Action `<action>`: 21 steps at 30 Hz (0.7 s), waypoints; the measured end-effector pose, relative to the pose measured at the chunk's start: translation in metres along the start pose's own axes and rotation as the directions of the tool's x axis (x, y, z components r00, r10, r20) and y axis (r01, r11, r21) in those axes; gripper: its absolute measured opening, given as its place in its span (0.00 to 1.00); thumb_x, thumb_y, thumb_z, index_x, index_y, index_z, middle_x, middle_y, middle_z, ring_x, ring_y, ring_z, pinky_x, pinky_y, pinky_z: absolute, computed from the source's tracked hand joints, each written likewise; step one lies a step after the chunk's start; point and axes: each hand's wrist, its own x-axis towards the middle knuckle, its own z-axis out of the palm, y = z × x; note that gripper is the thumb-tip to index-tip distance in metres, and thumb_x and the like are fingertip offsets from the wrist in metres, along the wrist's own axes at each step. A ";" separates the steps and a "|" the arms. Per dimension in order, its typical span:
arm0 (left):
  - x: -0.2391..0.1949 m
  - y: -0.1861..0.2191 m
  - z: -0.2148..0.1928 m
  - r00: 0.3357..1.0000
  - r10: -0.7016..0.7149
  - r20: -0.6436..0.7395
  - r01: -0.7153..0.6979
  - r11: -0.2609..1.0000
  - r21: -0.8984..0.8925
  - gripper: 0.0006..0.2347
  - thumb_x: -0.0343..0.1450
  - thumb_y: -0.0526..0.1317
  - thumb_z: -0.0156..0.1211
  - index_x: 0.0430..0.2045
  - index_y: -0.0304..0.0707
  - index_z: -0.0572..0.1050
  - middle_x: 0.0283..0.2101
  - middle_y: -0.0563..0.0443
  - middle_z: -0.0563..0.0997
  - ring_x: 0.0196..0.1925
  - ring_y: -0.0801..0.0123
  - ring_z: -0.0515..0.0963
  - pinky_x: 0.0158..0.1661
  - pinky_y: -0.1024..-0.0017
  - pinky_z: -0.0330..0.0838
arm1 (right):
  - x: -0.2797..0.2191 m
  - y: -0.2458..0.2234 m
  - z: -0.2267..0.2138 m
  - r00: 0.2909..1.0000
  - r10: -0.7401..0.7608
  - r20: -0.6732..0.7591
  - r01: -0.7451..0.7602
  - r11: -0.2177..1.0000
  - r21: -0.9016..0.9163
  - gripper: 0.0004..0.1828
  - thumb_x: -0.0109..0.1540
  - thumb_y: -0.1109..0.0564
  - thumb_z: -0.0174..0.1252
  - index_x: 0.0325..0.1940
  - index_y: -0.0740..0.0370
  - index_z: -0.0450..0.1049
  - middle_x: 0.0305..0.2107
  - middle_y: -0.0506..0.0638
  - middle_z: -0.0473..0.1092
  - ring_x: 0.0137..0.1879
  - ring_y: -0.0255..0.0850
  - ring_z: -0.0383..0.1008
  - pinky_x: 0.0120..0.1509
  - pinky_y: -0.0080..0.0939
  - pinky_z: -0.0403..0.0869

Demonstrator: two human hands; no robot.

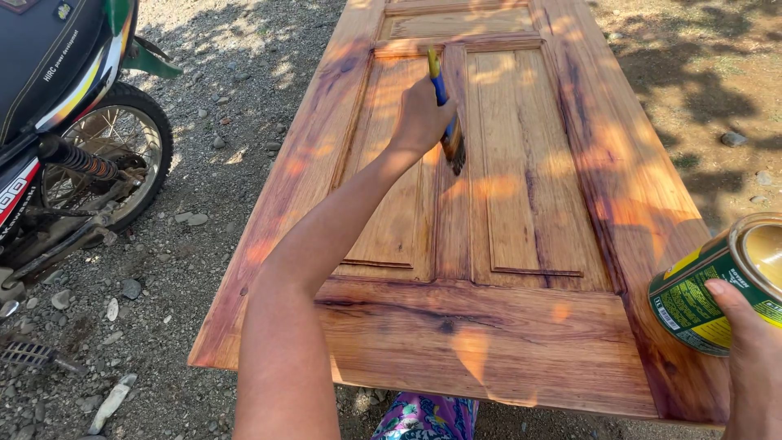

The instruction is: The person applies wood stain to a paneled wooden door laid flat outdoors, using a wide brush to coat the panels and rails while holding the stain can in the other hand. They periodically dip the brush back into the can and work across different sections of the door.

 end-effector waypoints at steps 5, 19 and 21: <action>-0.060 0.014 -0.039 0.978 -0.111 0.179 0.102 0.993 0.057 0.10 0.70 0.37 0.67 0.26 0.30 0.72 0.24 0.42 0.78 0.28 0.59 0.82 0.32 0.61 0.75 | 0.007 0.017 -0.007 0.999 0.043 -0.020 -0.042 0.998 0.052 0.23 0.68 0.56 0.64 0.66 0.61 0.72 0.50 0.50 0.75 0.51 0.36 0.78 0.59 0.39 0.76; -0.102 -0.004 -0.025 0.966 -0.255 0.046 0.259 0.960 -0.105 0.08 0.75 0.42 0.61 0.31 0.36 0.76 0.23 0.53 0.79 0.22 0.73 0.78 0.25 0.71 0.76 | 0.032 0.102 -0.033 0.995 0.080 -0.060 -0.085 0.992 -0.090 0.17 0.70 0.55 0.65 0.61 0.64 0.76 0.47 0.53 0.77 0.51 0.39 0.78 0.59 0.43 0.76; -0.136 0.016 -0.045 0.979 -0.185 0.082 0.197 0.966 -0.167 0.08 0.74 0.42 0.62 0.34 0.38 0.73 0.27 0.54 0.78 0.29 0.77 0.79 0.29 0.74 0.76 | 0.037 0.116 -0.037 0.995 0.095 -0.038 -0.098 0.993 -0.072 0.17 0.72 0.53 0.65 0.60 0.65 0.77 0.47 0.54 0.77 0.53 0.40 0.78 0.64 0.42 0.74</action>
